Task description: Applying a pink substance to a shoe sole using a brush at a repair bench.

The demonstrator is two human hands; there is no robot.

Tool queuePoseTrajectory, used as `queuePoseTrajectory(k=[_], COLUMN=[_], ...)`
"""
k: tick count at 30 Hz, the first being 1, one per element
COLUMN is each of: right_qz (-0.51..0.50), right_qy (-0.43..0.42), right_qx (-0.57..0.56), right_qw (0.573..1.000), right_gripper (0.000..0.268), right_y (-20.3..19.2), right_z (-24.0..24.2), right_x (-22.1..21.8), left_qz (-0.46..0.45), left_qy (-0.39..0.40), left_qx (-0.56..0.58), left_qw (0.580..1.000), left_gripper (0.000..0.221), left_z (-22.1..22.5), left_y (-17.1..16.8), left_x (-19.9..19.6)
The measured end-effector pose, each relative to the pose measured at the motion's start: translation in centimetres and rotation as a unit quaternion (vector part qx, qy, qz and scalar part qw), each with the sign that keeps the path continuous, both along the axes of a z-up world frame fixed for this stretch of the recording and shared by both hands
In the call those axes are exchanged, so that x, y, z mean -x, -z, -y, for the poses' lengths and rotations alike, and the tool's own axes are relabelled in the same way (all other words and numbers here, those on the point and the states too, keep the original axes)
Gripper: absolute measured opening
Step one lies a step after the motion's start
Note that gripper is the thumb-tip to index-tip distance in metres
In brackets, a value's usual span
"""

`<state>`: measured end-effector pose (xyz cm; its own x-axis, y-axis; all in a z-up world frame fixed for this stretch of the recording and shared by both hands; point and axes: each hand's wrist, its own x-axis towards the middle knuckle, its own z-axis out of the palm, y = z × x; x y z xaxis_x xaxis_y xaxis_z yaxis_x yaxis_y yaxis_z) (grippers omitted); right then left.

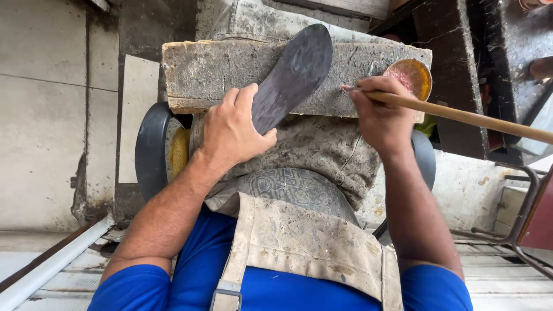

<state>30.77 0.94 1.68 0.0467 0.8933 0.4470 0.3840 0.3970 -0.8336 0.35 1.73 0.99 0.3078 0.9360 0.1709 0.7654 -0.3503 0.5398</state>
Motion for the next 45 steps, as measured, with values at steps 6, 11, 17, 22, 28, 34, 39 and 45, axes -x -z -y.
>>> queuePoseTrajectory(k=[6,11,17,22,28,34,39,45], right_qz=[0.099,-0.017,-0.038,-0.006,-0.046,0.032,0.151,0.182], right_qy=[0.013,0.046,0.116,0.136,0.097,0.014,0.063,0.186], right_qx=[0.082,0.022,0.068,0.097,0.109,0.202,0.15,0.172], right_qw=[0.992,0.999,0.99,0.986,0.988,0.979,0.975,0.95], right_gripper=[0.021,0.017,0.022,0.023,0.023,0.018,0.016,0.017], right_y=[-1.6,-3.7,-1.4,-0.9,-0.1,-0.8,-3.1,-1.1], right_z=[2.4,2.9,2.3,2.0,1.6,1.0,0.8,1.0], right_x=[-0.1,-7.4,-10.2,-9.0,-10.2,-13.2,-11.4,-10.1], left_qz=[0.049,-0.187,0.051,-0.001,0.029,0.057,0.053,0.066], left_qy=[0.004,0.002,0.217,0.258,0.282,0.289,0.285,0.265], left_qx=[0.025,0.006,-0.054,0.02,0.034,-0.031,-0.077,-0.093], left_qw=[0.998,0.982,0.973,0.966,0.958,0.955,0.954,0.957], left_gripper=[0.084,0.13,0.13,0.129,0.122,0.107,0.115,0.108], left_z=[0.3,-0.6,-3.1,-6.1,-6.4,-5.8,-5.3,-5.0], left_y=[1.0,-1.1,-3.1,2.5,5.2,5.0,5.7,5.9], left_x=[0.0,-0.1,-12.0,-23.1,-24.7,-24.1,-23.9,-23.9])
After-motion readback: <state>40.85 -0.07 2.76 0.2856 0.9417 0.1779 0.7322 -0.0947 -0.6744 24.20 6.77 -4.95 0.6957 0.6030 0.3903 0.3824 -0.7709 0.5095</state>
